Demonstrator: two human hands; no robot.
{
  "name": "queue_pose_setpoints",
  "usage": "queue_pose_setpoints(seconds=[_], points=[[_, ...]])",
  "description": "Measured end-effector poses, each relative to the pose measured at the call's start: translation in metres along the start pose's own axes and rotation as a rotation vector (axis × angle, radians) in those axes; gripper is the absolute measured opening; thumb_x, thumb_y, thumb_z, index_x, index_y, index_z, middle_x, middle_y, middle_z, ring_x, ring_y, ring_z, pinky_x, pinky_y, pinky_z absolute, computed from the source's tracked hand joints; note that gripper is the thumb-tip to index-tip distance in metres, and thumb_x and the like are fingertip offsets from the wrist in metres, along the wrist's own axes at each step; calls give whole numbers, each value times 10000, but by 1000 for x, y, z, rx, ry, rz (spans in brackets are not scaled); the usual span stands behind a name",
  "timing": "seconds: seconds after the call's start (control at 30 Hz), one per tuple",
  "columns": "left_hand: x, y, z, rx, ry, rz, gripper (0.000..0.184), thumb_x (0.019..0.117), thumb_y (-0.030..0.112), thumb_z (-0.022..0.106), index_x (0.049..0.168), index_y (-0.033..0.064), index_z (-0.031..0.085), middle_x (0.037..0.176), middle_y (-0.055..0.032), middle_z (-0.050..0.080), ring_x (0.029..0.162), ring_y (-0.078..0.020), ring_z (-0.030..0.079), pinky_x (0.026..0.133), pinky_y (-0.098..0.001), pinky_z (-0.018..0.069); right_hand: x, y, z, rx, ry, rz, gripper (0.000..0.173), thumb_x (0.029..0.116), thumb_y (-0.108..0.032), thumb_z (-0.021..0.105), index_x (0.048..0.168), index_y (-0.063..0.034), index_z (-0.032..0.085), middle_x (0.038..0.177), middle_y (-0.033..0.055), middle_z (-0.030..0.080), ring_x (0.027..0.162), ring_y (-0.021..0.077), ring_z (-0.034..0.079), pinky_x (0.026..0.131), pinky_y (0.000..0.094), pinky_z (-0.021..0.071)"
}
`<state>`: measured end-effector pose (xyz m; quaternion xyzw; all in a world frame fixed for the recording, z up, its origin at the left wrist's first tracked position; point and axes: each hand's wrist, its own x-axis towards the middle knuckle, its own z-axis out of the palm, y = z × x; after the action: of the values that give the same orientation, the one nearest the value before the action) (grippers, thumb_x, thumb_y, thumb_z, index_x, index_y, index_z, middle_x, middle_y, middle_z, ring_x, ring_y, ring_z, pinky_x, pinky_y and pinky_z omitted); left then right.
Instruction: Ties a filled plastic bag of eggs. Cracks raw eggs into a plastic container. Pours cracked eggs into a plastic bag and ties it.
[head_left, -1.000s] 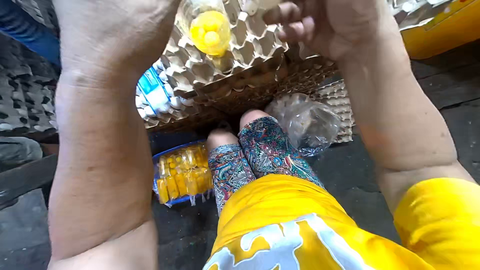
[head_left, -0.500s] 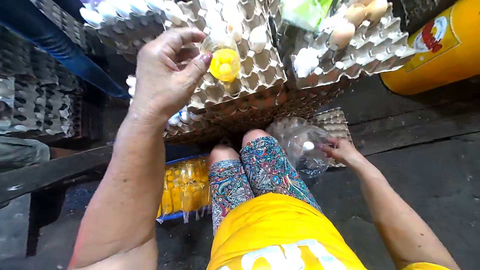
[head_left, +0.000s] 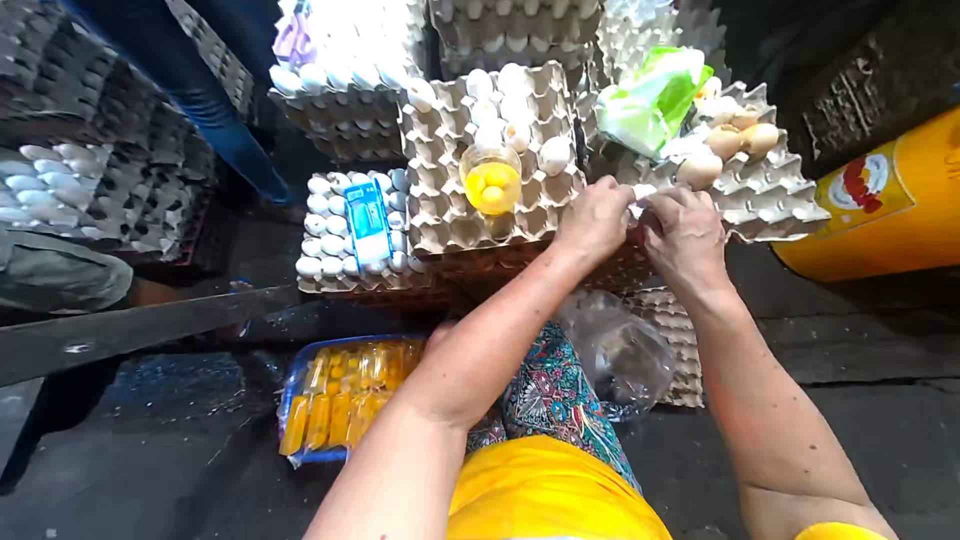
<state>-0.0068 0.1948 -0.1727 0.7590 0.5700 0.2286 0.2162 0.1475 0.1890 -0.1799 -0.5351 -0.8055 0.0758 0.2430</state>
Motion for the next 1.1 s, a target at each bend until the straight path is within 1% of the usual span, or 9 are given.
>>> queue_pose_setpoints(seconds=[0.1,0.4,0.47,0.53,0.6,0.7,0.8,0.97,1.1], points=[[4,-3,4,-3,-16,-25,230,1019,126,573,1163,19,716,1161,-194,680,1120,-345,663,970,-511,538,4,2,8,24,16,-44,152,972,-17,624,1072,52,715,1152,264,681,1132,489,613,959,616,487],[5,-15,27,74,109,99,194,959,-18,595,1110,-53,711,1123,-222,695,1104,-366,677,975,-469,546,6,6,23,-148,-15,-33,134,957,-9,599,1025,86,663,1076,297,655,1070,520,611,837,661,478],[2,-15,29,100,117,112,197,956,-29,594,1114,-47,710,1167,-214,695,1135,-364,670,987,-462,543,7,4,11,-120,-84,-13,180,1001,-42,566,1100,50,685,1084,277,680,1068,502,629,854,664,465],[0,-13,31,130,109,127,209,951,-41,585,1119,-42,709,1181,-213,692,1134,-369,666,976,-467,544,12,3,-7,-41,-143,33,350,1107,-233,447,1282,-19,663,1127,262,700,1077,489,655,886,685,476],[-2,-13,32,156,105,137,221,964,-36,570,1139,-29,703,1158,-211,695,1110,-369,670,956,-468,547,24,7,-24,72,-121,65,427,1115,-319,425,1382,-48,617,1140,262,698,1037,462,680,887,679,499],[-9,-10,26,145,61,107,418,968,-32,568,1373,55,626,1140,-197,706,1108,-364,671,965,-471,540,44,15,-43,150,-17,85,386,1082,-274,502,1359,-40,633,1139,234,707,974,384,699,892,601,525],[-17,-5,14,72,20,94,489,972,10,588,1454,76,536,1194,-200,687,1143,-369,656,979,-485,534,62,24,-63,172,45,142,373,1077,-271,504,1293,-16,669,1162,256,697,1013,383,685,927,599,500],[-22,-9,5,15,9,103,415,949,109,704,1348,52,607,1320,-198,617,1204,-373,617,998,-501,528,74,59,-80,145,127,285,371,1066,-270,501,1264,-12,680,1180,254,692,1100,362,663,984,576,468],[-28,-1,3,16,-7,103,456,898,149,779,1323,66,633,1325,-196,613,1199,-388,610,974,-530,534,54,96,-81,234,80,294,428,1051,-354,520,1265,-13,667,1148,253,685,1008,343,675,908,587,508]])
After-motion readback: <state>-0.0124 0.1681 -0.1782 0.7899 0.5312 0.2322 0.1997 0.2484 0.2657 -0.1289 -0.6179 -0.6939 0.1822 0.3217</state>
